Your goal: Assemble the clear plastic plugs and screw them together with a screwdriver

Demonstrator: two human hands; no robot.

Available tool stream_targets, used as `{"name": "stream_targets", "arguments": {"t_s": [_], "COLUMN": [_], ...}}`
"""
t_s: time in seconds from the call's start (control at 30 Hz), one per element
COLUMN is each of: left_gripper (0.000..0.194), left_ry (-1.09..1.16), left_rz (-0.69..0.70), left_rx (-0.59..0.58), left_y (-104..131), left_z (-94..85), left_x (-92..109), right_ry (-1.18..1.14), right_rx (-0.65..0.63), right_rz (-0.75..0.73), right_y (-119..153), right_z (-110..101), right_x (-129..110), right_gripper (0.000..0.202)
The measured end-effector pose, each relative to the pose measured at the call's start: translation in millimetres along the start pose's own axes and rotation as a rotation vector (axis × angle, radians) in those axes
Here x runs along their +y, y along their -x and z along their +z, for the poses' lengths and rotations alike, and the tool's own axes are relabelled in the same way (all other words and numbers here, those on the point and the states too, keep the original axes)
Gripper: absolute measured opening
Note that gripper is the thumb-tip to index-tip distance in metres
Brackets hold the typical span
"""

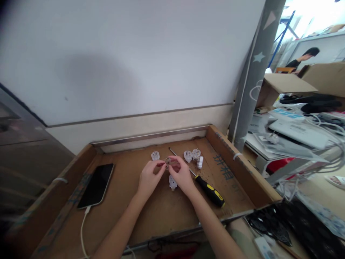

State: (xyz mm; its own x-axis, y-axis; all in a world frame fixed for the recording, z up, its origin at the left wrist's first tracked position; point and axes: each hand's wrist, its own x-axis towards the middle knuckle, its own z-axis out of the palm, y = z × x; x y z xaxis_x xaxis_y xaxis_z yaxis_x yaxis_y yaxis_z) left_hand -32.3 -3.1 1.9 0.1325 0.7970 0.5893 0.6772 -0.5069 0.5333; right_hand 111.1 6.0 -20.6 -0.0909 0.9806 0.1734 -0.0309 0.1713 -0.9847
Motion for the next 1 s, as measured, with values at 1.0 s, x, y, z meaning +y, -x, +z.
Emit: {"name": "stream_targets", "arguments": {"t_s": [1.0], "left_gripper": [0.014], "left_ry": [-0.035], "left_rz": [0.047], "left_rx": [-0.063], "left_y": [-1.2], "left_z": [2.0], "left_x": [-0.3], "right_ry": [0.15], "right_rx": [0.051], "right_rz": [-0.077], "right_y": [1.3], "right_z": [0.4], "right_x": [-1.1], "right_gripper": [0.036]}}
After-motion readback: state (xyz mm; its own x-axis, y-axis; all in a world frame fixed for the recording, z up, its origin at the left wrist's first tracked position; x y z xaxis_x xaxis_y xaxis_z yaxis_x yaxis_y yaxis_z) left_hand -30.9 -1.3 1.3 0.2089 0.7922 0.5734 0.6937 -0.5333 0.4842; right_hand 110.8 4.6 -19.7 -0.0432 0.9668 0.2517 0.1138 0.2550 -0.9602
